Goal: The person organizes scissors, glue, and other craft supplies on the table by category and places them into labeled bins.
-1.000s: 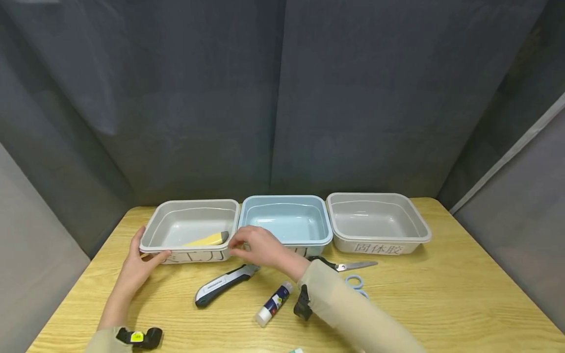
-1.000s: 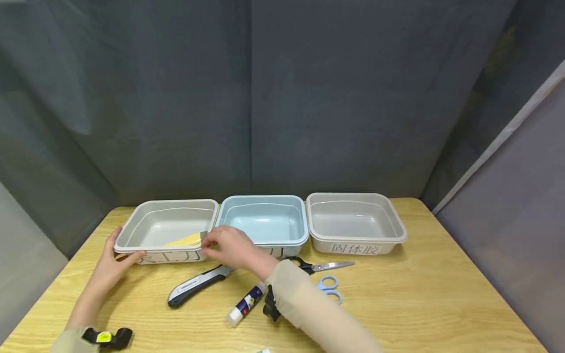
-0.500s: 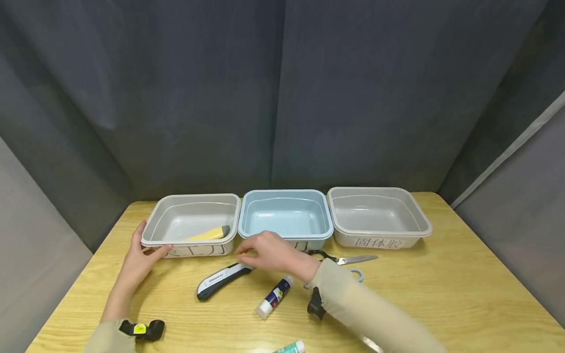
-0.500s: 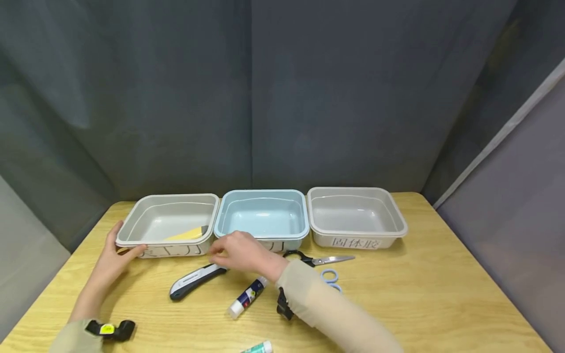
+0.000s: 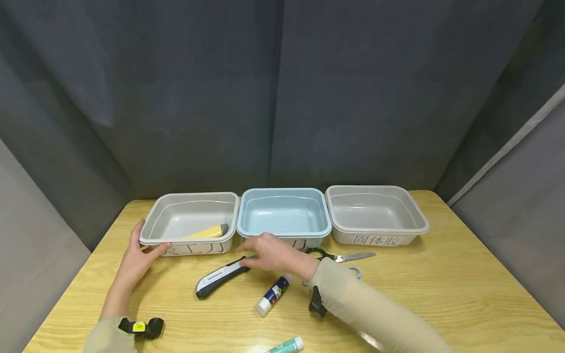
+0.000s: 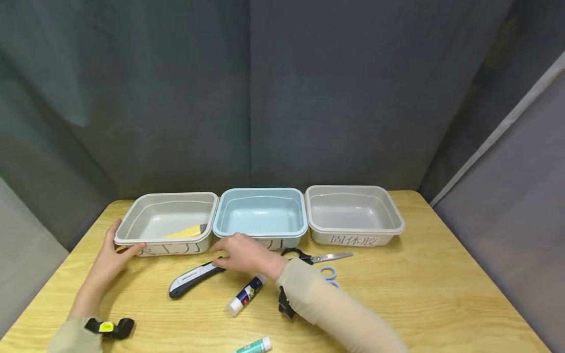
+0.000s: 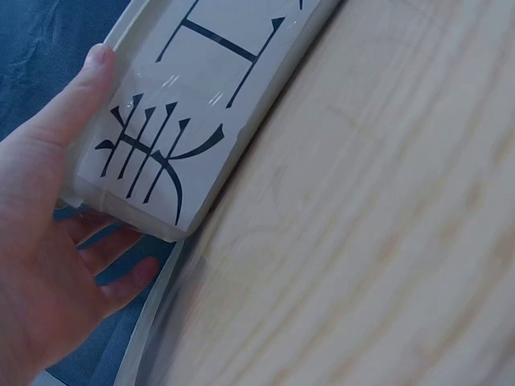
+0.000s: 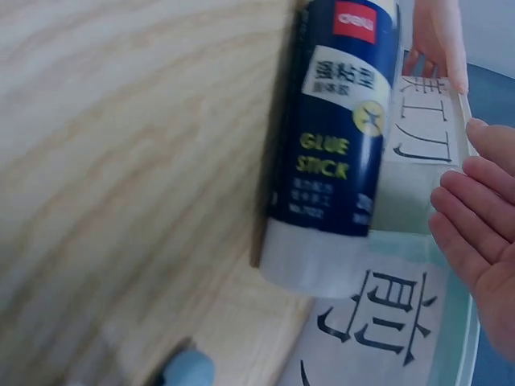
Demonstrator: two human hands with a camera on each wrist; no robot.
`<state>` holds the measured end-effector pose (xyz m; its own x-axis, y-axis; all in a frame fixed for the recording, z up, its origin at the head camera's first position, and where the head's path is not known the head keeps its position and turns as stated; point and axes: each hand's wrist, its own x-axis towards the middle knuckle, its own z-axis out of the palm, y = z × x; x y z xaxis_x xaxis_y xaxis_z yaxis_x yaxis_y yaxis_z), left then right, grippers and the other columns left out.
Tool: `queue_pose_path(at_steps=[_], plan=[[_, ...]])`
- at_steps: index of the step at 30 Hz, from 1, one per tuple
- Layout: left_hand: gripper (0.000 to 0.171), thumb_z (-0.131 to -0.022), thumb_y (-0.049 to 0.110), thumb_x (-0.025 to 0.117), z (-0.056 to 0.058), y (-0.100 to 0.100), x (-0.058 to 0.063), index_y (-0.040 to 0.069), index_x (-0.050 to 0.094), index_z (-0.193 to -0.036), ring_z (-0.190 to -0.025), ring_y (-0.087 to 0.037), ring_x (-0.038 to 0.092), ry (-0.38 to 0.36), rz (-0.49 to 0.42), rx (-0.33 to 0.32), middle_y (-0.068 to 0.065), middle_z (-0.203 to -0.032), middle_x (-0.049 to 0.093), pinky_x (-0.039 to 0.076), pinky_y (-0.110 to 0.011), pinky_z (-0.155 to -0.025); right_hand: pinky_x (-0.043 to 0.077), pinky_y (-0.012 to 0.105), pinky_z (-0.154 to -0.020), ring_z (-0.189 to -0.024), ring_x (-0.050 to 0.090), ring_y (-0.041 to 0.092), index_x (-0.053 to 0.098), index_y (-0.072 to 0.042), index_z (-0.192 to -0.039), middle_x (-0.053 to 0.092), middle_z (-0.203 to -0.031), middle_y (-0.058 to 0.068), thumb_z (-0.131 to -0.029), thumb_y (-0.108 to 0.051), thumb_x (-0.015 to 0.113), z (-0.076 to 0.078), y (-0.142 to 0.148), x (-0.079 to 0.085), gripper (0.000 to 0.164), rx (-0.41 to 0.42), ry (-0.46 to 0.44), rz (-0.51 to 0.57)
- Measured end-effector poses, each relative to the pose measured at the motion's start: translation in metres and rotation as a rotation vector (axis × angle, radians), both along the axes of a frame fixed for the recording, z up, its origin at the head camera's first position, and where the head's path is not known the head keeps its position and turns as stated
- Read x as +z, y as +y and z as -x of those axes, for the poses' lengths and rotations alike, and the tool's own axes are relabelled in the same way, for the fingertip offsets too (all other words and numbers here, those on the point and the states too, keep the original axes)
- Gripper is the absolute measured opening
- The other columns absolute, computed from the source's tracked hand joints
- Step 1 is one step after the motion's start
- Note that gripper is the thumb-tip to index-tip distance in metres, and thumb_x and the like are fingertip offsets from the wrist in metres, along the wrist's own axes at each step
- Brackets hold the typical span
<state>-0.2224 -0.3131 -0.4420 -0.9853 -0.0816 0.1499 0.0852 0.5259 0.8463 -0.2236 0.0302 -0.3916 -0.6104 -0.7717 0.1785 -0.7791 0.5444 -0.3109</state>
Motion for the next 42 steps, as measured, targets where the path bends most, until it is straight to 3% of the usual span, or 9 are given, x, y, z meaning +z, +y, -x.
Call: queue_pose_path(at_steps=[8, 18, 22, 29, 42], plan=[[0.098, -0.083, 0.033, 0.066, 0.001, 0.000, -0.001, 0.019, -0.008, -0.146, -0.126, -0.038, 0.027, -0.002, -0.003, 0.006, -0.021, -0.147, 0.016, 0.029, -0.055, -0.100, 0.043, 0.019, -0.091, -0.106, 0.057, 0.008, 0.061, -0.014, -0.117, 0.062, -0.116, -0.003, -0.082, -0.031, 0.066, -0.002, -0.006, -0.013, 0.039, 0.032, -0.001, -0.051], [0.097, -0.084, 0.032, 0.065, -0.002, 0.000, -0.002, 0.017, -0.007, -0.147, -0.125, -0.037, 0.029, -0.004, 0.004, 0.012, -0.021, -0.146, 0.019, 0.031, -0.053, -0.099, 0.035, 0.028, -0.102, -0.123, 0.045, 0.014, 0.051, -0.018, -0.128, 0.050, -0.133, 0.000, -0.078, -0.034, 0.069, -0.001, -0.009, -0.022, 0.055, 0.045, -0.038, -0.198], [0.096, -0.084, 0.032, 0.064, -0.002, 0.000, -0.003, 0.017, -0.007, -0.147, -0.124, -0.035, 0.031, -0.009, 0.014, 0.016, -0.021, -0.146, 0.021, 0.034, -0.047, -0.098, 0.036, 0.028, -0.102, -0.123, 0.044, 0.014, 0.050, -0.018, -0.130, 0.049, -0.134, 0.000, -0.078, -0.033, 0.070, 0.000, -0.011, -0.024, 0.058, 0.026, -0.046, -0.222], [0.099, -0.083, 0.033, 0.066, -0.001, 0.002, -0.005, 0.019, -0.008, -0.146, -0.127, -0.040, 0.027, -0.016, 0.001, 0.008, -0.023, -0.146, 0.018, 0.028, -0.055, -0.100, 0.037, 0.027, -0.100, -0.121, 0.046, 0.014, 0.049, -0.017, -0.131, 0.049, -0.134, 0.001, -0.077, -0.030, 0.071, 0.000, -0.012, -0.029, 0.060, -0.001, -0.058, -0.248], [0.098, -0.083, 0.033, 0.065, -0.002, 0.001, 0.001, 0.018, -0.008, -0.146, -0.126, -0.038, 0.028, -0.021, 0.007, 0.016, -0.022, -0.147, 0.017, 0.029, -0.055, -0.100, 0.038, 0.026, -0.099, -0.119, 0.048, 0.014, 0.053, -0.015, -0.127, 0.052, -0.130, 0.000, -0.076, -0.027, 0.072, 0.001, -0.016, -0.029, 0.056, -0.005, -0.038, -0.230]])
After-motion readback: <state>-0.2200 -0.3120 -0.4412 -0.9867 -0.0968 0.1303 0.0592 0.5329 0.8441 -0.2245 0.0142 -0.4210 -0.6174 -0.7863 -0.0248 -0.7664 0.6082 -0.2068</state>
